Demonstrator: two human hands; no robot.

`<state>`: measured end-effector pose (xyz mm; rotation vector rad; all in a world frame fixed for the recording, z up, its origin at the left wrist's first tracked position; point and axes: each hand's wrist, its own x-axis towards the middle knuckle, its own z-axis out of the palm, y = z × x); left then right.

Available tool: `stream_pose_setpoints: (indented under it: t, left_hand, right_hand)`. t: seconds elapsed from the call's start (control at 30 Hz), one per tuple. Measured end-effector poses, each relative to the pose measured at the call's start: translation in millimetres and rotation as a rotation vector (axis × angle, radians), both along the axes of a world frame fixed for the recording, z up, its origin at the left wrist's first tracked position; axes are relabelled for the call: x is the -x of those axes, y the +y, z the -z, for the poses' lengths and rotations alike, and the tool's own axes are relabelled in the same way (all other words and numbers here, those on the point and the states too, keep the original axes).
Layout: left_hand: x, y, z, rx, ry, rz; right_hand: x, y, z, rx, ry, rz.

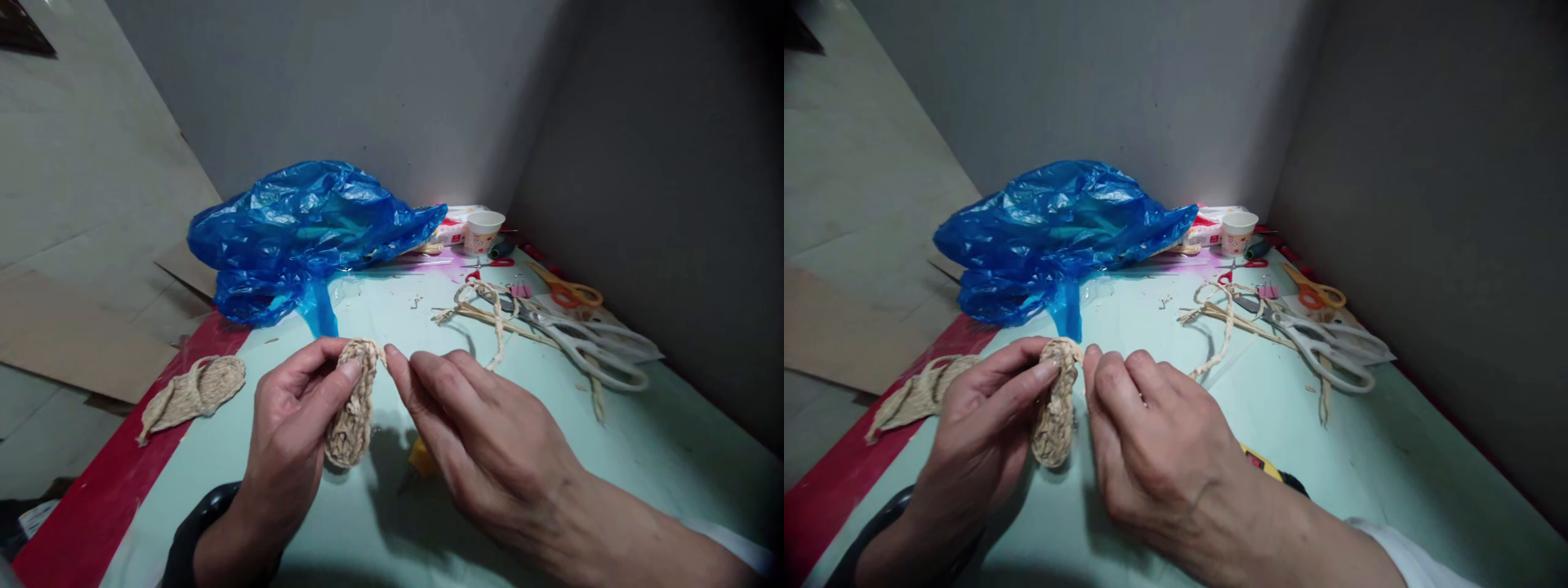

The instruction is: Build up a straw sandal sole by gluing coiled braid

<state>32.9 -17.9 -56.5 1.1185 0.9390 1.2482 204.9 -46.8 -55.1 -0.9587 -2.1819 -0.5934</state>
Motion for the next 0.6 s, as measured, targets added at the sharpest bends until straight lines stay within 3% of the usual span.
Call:
stream_pose_setpoints:
  t: [0.6]
  left_hand:
    - [-13, -3, -5.4, 0.052, -0.168, -0.061]
  right_hand:
    - [11, 0, 5.1, 0.13, 0.079, -0.018]
